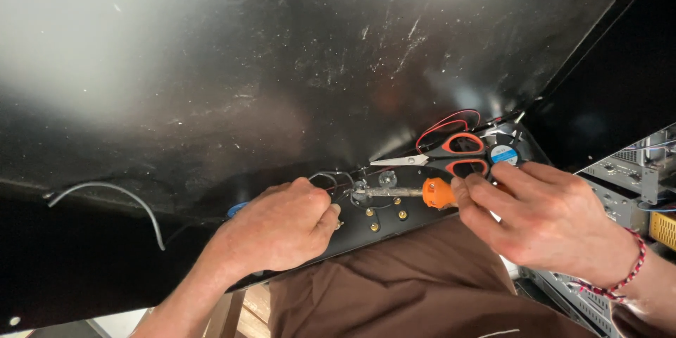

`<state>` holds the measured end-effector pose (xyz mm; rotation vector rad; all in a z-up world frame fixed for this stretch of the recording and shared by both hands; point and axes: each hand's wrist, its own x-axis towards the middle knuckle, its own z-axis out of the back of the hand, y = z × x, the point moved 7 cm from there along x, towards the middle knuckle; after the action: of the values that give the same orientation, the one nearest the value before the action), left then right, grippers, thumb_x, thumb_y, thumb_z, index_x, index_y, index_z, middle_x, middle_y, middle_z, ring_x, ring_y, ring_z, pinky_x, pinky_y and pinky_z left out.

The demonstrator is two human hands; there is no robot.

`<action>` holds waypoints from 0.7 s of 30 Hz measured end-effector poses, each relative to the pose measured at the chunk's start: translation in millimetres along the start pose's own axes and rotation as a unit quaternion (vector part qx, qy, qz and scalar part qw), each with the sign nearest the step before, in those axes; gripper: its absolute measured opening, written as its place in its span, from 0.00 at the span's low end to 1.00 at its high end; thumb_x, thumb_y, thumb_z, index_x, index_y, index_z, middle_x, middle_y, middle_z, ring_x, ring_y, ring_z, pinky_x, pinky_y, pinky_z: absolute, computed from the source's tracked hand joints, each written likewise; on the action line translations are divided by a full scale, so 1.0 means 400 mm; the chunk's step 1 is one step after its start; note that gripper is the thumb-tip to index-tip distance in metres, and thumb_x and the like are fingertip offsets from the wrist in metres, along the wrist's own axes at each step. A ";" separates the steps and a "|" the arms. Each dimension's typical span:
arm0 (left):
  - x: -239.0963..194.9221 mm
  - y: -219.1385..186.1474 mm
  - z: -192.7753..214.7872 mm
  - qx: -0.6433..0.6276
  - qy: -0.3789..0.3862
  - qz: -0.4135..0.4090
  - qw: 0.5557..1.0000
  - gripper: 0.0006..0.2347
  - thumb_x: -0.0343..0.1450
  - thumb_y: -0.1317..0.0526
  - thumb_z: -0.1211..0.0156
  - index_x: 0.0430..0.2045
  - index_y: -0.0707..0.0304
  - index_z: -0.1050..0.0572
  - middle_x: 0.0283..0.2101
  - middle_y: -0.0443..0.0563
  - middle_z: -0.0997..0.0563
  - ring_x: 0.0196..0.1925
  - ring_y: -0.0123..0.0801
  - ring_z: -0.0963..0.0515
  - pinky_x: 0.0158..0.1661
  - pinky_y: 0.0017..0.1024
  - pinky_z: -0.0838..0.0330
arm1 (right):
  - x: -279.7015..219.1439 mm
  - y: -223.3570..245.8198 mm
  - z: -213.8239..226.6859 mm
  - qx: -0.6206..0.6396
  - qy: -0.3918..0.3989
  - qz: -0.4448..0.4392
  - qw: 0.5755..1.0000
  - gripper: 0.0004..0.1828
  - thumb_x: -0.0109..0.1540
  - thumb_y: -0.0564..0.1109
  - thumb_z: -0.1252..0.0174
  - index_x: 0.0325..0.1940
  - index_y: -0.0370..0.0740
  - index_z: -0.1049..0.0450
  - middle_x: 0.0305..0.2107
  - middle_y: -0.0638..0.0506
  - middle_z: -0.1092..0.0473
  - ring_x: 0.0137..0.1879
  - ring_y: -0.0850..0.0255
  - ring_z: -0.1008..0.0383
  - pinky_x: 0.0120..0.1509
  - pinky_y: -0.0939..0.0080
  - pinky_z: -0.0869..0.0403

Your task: The person uses a soldering iron and pliers to work on a black electronic circuit board. They hold wires in place with pliers while applying the soldering iron to various connection points on the board.

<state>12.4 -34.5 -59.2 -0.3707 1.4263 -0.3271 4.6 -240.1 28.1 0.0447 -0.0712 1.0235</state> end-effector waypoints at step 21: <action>-0.003 -0.013 0.003 -0.008 0.007 0.006 1.000 0.24 0.81 0.53 0.63 0.14 0.70 0.39 0.25 0.57 0.26 0.33 0.43 0.23 0.37 0.44 0.28 | -0.100 -0.105 0.064 0.083 -0.008 -0.122 0.989 0.12 0.65 0.43 0.37 0.44 0.28 0.23 0.36 0.45 0.24 0.29 0.55 0.31 0.30 0.57 0.32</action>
<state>13.7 -38.5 -55.7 -0.3728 1.4452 -0.3082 18.9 -297.6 50.3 0.2082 0.0041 0.7831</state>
